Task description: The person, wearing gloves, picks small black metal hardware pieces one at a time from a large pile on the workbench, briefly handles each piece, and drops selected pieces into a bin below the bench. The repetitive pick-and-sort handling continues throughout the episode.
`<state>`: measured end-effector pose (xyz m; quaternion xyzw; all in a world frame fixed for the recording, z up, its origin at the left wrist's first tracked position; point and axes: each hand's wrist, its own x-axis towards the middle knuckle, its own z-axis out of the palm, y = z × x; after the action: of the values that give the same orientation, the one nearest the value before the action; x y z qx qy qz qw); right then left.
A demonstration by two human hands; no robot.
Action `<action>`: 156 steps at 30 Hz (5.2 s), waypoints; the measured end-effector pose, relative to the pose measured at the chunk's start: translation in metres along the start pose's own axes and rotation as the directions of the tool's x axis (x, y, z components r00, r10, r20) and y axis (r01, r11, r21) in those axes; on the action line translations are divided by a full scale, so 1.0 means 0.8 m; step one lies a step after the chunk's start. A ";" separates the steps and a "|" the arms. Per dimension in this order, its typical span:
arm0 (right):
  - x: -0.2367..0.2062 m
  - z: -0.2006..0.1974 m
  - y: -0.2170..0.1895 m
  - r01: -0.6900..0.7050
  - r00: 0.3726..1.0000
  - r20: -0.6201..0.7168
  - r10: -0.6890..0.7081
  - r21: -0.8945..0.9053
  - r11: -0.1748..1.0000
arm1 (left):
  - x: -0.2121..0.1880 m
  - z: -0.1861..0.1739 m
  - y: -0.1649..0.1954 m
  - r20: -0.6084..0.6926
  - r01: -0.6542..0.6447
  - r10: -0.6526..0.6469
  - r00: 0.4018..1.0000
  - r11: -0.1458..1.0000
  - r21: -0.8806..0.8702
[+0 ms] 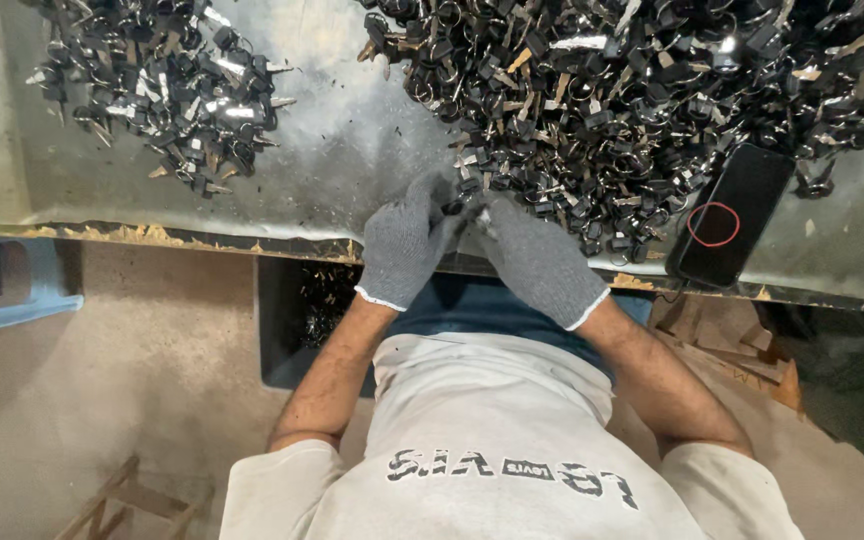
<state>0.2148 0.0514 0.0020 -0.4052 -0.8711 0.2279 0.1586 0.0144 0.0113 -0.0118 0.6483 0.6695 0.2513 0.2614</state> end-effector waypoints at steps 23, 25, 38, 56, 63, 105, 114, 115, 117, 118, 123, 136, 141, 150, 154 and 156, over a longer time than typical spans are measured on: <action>0.006 0.024 -0.026 0.019 0.998 -0.061 -0.025 -0.100 0.995 | -0.022 0.025 -0.009 -0.148 -0.324 0.341 0.928 0.938 0.125; 0.015 0.018 -0.017 0.029 0.998 0.048 -0.028 -0.008 1.000 | -0.018 0.022 -0.009 -0.167 -0.339 0.358 0.919 0.932 0.131; -0.008 0.036 -0.022 0.089 0.996 0.016 -0.088 -0.306 0.948 | -0.025 0.032 -0.006 -0.149 -0.315 0.329 0.933 0.943 0.106; -0.025 0.012 -0.011 -0.058 0.974 0.195 0.117 -0.285 0.957 | -0.033 0.022 0.003 -0.222 -0.148 0.172 0.960 0.981 0.121; -0.033 0.036 -0.027 -0.211 0.932 0.241 0.269 -0.241 0.947 | -0.048 0.044 -0.001 -0.188 -0.197 0.232 0.954 0.962 0.187; -0.001 0.011 -0.010 -0.154 0.986 0.062 0.152 0.023 0.988 | -0.012 0.013 0.000 -0.157 -0.316 0.365 0.918 0.910 0.271; -0.030 0.016 -0.018 -0.030 0.988 0.141 0.064 -0.229 0.973 | -0.027 0.016 -0.005 -0.227 -0.285 0.323 0.919 0.940 0.186; -0.027 0.017 -0.021 -0.042 0.990 0.122 0.077 -0.266 0.963 | -0.028 0.019 -0.006 -0.222 -0.300 0.333 0.916 0.938 0.171; -0.018 0.017 -0.031 -0.072 0.992 0.077 0.104 -0.343 0.937 | -0.026 0.023 -0.007 -0.185 -0.319 0.352 0.918 0.930 0.186; -0.012 0.011 -0.032 -0.076 0.990 0.092 0.102 -0.248 0.966 | -0.025 0.024 -0.007 -0.174 -0.328 0.362 0.916 0.924 0.198; 0.013 -0.023 -0.025 -0.350 0.805 0.503 0.313 -0.023 0.937 | -0.023 0.001 -0.014 -0.399 -0.244 0.318 0.860 0.943 0.226; -0.008 -0.006 -0.026 -0.177 0.926 0.315 0.208 -0.123 0.976 | 0.022 -0.003 0.019 -0.084 -0.285 0.276 0.958 0.949 -0.135; -0.013 -0.006 -0.027 -0.368 0.921 0.106 0.376 -0.084 0.926 | -0.011 -0.003 0.008 -0.055 -0.200 0.218 0.974 0.952 0.232; 0.018 0.002 -0.012 -0.200 0.965 0.193 0.179 0.095 0.975 | -0.005 -0.001 -0.012 -0.095 -0.237 0.251 0.963 0.962 0.132; 0.013 0.020 -0.023 -0.118 0.990 0.058 0.129 -0.159 0.980 | -0.001 0.004 -0.017 -0.010 -0.268 0.276 0.961 0.941 0.207; 0.009 0.032 -0.035 -0.178 0.982 -0.010 0.187 -0.351 0.919 | -0.003 0.007 -0.014 0.022 -0.290 0.296 0.955 0.915 0.279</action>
<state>0.1810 0.0345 -0.0044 -0.5036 -0.8579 0.0877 0.0515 0.0097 0.0086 -0.0237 0.7688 0.5963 0.1974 0.1198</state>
